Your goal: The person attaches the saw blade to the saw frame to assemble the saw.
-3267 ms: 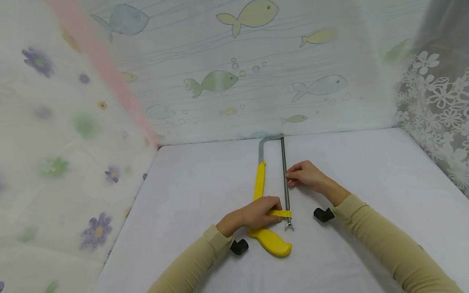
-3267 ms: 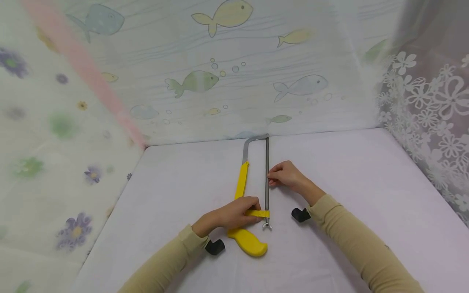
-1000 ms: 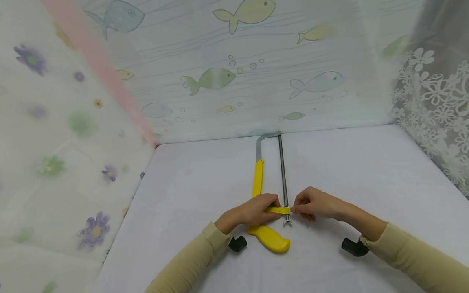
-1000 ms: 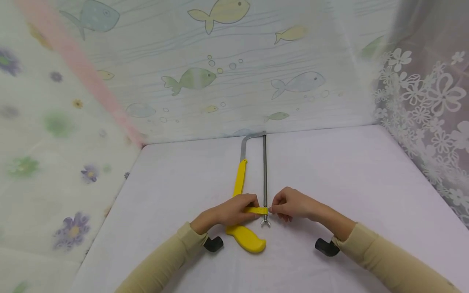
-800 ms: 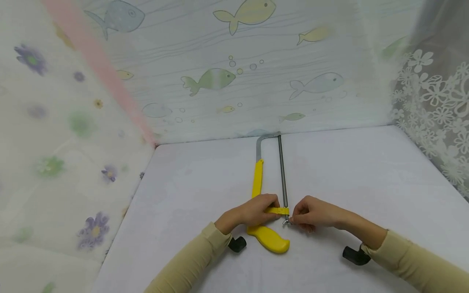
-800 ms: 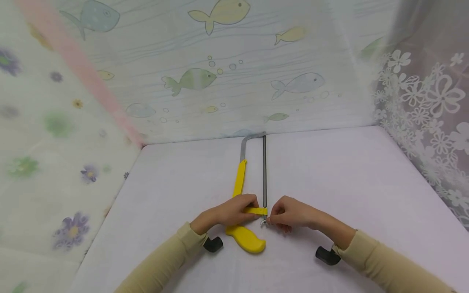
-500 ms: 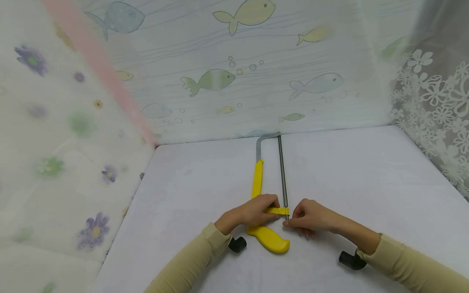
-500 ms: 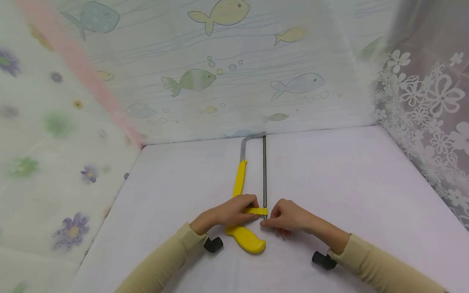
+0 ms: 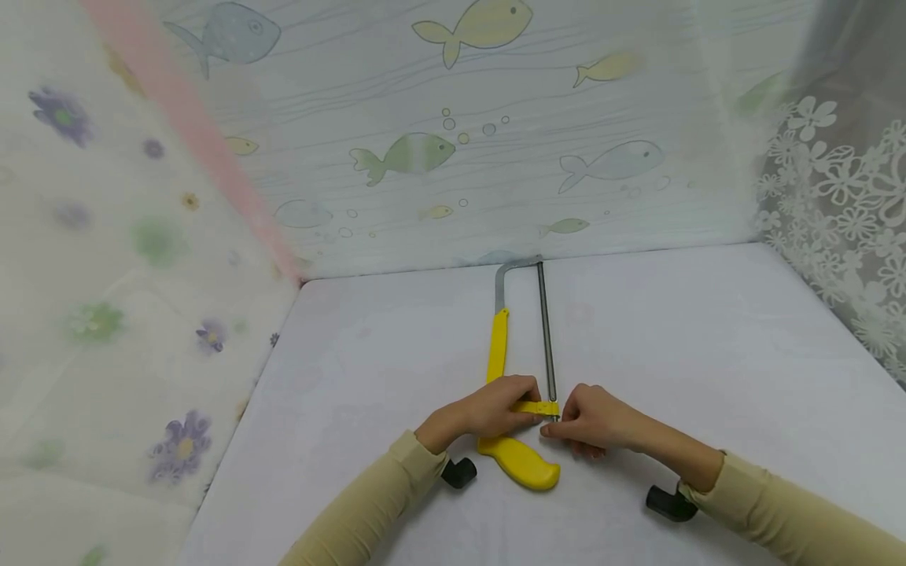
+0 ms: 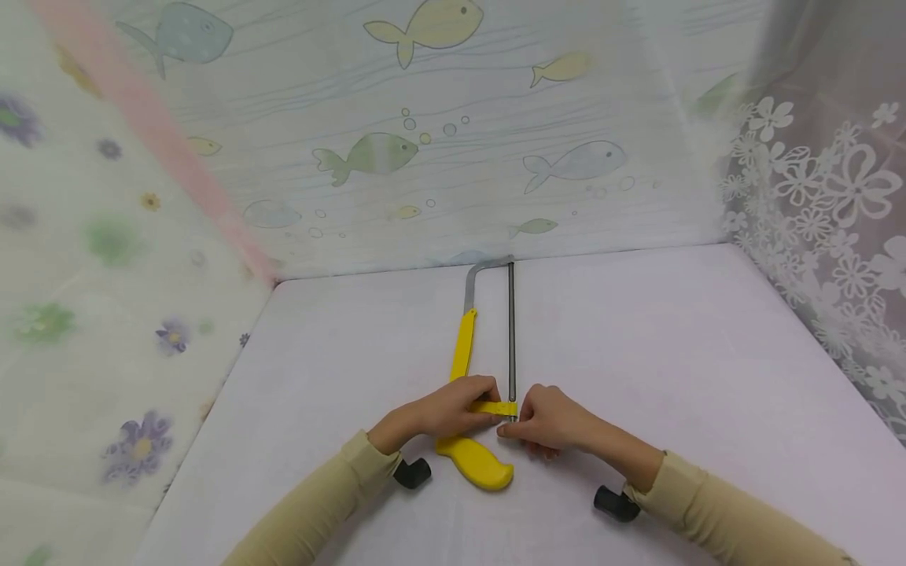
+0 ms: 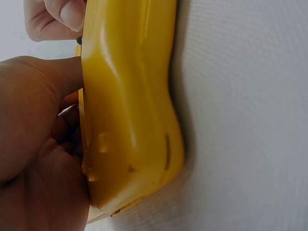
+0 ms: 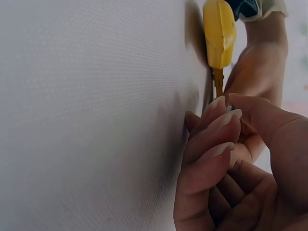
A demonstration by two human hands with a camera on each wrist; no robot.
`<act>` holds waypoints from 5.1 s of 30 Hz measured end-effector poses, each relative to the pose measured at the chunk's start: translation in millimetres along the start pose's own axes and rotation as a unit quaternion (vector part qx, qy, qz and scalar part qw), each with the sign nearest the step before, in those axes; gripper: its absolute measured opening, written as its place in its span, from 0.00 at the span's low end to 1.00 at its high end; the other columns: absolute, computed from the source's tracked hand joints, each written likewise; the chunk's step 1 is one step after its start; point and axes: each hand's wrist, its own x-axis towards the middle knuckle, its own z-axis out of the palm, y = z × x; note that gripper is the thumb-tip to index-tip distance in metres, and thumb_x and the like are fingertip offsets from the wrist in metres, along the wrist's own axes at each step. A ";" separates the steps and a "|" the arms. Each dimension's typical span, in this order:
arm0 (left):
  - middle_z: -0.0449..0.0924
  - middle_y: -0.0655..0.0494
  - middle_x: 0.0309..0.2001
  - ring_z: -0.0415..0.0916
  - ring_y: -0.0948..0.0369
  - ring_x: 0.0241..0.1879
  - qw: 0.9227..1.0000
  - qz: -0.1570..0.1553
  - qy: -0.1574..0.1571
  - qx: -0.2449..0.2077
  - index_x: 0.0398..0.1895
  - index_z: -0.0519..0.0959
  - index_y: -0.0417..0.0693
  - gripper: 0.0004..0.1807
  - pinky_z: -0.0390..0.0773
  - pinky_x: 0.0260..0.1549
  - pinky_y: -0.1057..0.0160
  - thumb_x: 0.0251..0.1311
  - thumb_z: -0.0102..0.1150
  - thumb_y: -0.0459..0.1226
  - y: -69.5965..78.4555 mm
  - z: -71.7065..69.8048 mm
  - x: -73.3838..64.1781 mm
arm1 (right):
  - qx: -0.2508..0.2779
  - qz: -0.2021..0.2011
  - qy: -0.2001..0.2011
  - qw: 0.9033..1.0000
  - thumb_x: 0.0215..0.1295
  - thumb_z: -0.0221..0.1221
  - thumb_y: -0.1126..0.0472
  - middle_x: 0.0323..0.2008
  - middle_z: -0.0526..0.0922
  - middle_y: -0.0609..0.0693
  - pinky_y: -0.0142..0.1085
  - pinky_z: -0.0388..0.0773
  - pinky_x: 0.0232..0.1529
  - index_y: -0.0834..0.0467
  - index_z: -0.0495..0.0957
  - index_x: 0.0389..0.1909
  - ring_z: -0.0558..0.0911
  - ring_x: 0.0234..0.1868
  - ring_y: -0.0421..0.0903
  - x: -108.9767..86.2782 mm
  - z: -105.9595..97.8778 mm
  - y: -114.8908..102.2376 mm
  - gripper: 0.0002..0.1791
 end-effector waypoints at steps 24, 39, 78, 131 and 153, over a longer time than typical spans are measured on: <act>0.76 0.64 0.40 0.70 0.67 0.38 1.000 -0.005 0.006 -0.001 0.44 0.75 0.51 0.06 0.71 0.42 0.72 0.72 0.62 0.39 -1.4 2.2 0.6 | 0.027 -0.047 -0.045 0.998 0.71 0.62 0.53 0.14 0.78 0.48 0.31 0.70 0.17 0.60 0.82 0.20 0.74 0.14 0.42 -1.4 -5.8 7.6 0.20; 0.76 0.64 0.40 0.69 0.68 0.38 1.000 -0.008 0.006 -0.002 0.46 0.75 0.51 0.08 0.71 0.41 0.73 0.72 0.62 0.41 0.0 1.9 -0.7 | 0.089 -0.036 -0.081 0.992 0.73 0.60 0.57 0.22 0.83 0.54 0.30 0.68 0.21 0.62 0.86 0.30 0.74 0.19 0.43 -5.5 -12.0 10.9 0.15; 0.76 0.64 0.41 0.70 0.68 0.39 1.000 -0.013 -0.002 -0.005 0.45 0.75 0.51 0.06 0.72 0.43 0.73 0.73 0.61 0.39 0.3 2.1 -0.5 | 0.081 -0.058 -0.086 0.991 0.71 0.63 0.56 0.19 0.81 0.53 0.30 0.68 0.19 0.64 0.84 0.25 0.73 0.17 0.41 -4.4 -9.2 11.0 0.18; 0.78 0.63 0.46 0.71 0.70 0.42 1.000 -0.008 -0.017 0.008 0.51 0.74 0.49 0.09 0.73 0.48 0.74 0.74 0.59 0.39 -0.3 2.4 -0.7 | 0.097 -0.055 -0.087 0.990 0.73 0.60 0.57 0.22 0.83 0.55 0.31 0.70 0.20 0.64 0.84 0.29 0.76 0.19 0.42 -5.2 -9.0 15.3 0.16; 0.78 0.64 0.45 0.71 0.70 0.40 1.000 -0.014 -0.019 0.003 0.50 0.74 0.50 0.08 0.73 0.45 0.74 0.73 0.60 0.38 -0.5 1.0 -1.3 | 0.074 -0.047 -0.083 0.993 0.70 0.64 0.52 0.18 0.80 0.50 0.30 0.68 0.19 0.63 0.84 0.25 0.75 0.17 0.42 -2.0 -7.0 12.8 0.19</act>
